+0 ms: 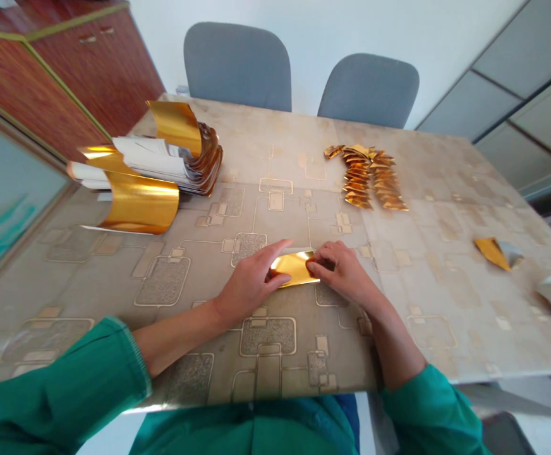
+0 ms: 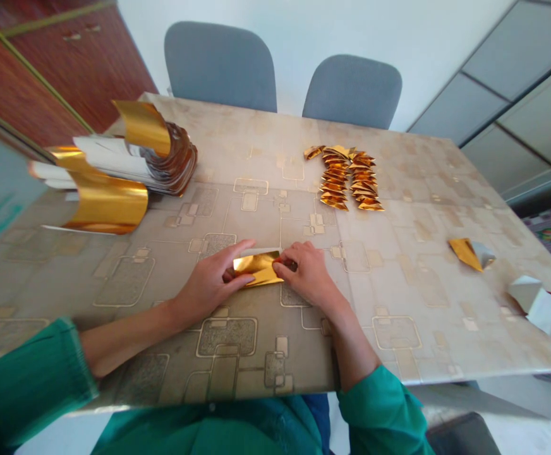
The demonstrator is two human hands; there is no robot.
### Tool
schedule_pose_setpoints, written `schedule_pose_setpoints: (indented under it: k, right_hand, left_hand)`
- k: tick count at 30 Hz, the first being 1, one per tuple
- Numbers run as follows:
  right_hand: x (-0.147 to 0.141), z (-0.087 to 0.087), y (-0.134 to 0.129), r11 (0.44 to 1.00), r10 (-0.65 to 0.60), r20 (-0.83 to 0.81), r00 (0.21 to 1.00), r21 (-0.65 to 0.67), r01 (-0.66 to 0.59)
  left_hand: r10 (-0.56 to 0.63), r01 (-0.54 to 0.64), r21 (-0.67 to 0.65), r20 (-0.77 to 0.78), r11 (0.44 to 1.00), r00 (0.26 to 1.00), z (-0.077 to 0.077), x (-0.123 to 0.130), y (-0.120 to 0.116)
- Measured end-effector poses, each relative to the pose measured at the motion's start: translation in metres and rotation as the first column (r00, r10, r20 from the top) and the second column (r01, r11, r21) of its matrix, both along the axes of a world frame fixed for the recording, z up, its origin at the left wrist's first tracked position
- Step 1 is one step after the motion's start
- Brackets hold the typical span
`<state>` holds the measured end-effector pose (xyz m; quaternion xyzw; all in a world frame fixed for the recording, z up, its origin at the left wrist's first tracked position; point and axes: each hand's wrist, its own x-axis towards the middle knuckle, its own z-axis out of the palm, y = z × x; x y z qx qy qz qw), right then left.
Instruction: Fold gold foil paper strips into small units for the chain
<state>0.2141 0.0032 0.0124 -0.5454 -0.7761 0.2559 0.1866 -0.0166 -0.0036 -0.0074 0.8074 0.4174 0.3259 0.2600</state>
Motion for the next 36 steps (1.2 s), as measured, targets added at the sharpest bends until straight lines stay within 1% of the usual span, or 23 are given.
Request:
schedule_pose_setpoints:
  k: [4,6,7,9,11,12,13,14,16,19,22,29,36]
  right_hand:
    - [-0.009,-0.006,-0.001,0.993,-0.105,0.018,0.994,0.058,0.104]
    - [-0.013,-0.008,-0.002,0.983,-0.155,0.046,0.987,0.105,0.149]
    - [-0.014,-0.009,-0.003,0.978,-0.174,0.064,0.983,0.126,0.165]
    - [-0.017,-0.01,-0.004,0.971,-0.194,0.096,0.976,0.162,0.177]
    - [-0.018,-0.01,-0.005,0.967,-0.194,0.121,0.974,0.191,0.168]
    - [-0.019,-0.009,-0.006,0.965,-0.194,0.133,0.972,0.205,0.164]
    - [-0.019,-0.009,-0.006,0.962,-0.196,0.146,0.97,0.219,0.162]
    - [-0.02,-0.009,-0.006,0.96,-0.199,0.161,0.967,0.229,0.159]
    - [-0.021,-0.009,-0.006,0.959,-0.2,0.198,0.96,0.242,0.149]
    - [-0.023,-0.009,-0.006,0.955,-0.199,0.256,0.946,0.266,0.129]
    - [-0.024,-0.01,-0.005,0.946,-0.211,0.278,0.937,0.298,0.125]
    - [-0.026,-0.013,-0.006,0.925,-0.23,0.321,0.919,0.366,0.104]
    - [-0.028,-0.014,-0.004,0.918,-0.252,0.362,0.897,0.382,0.104]
  left_hand:
    - [0.006,-0.005,0.017,-0.026,1.0,1.0,0.0,-0.001,0.003]
    - [0.009,-0.005,0.062,-0.058,0.998,0.998,0.002,-0.002,0.004]
    - [0.022,-0.012,0.109,-0.09,0.994,0.996,0.004,-0.003,0.003]
    - [0.058,-0.011,0.247,-0.183,0.969,0.981,0.01,-0.004,-0.001]
    - [0.052,0.063,0.382,-0.285,0.922,0.957,0.014,-0.003,-0.009]
    - [0.002,0.14,0.405,-0.331,0.904,0.944,0.015,-0.002,-0.013]
    - [-0.052,0.21,0.398,-0.371,0.893,0.927,0.015,-0.001,-0.018]
    - [-0.092,0.253,0.382,-0.392,0.889,0.915,0.014,0.001,-0.022]
    - [-0.126,0.285,0.327,-0.431,0.901,0.893,0.009,0.004,-0.029]
    - [-0.139,0.29,0.262,-0.474,0.92,0.87,0.001,0.006,-0.033]
    - [-0.154,0.297,0.223,-0.495,0.928,0.855,-0.004,0.005,-0.034]
    - [-0.167,0.297,0.165,-0.536,0.941,0.828,-0.001,0.004,-0.034]
    - [-0.18,0.297,0.138,-0.539,0.945,0.823,-0.002,0.004,-0.034]
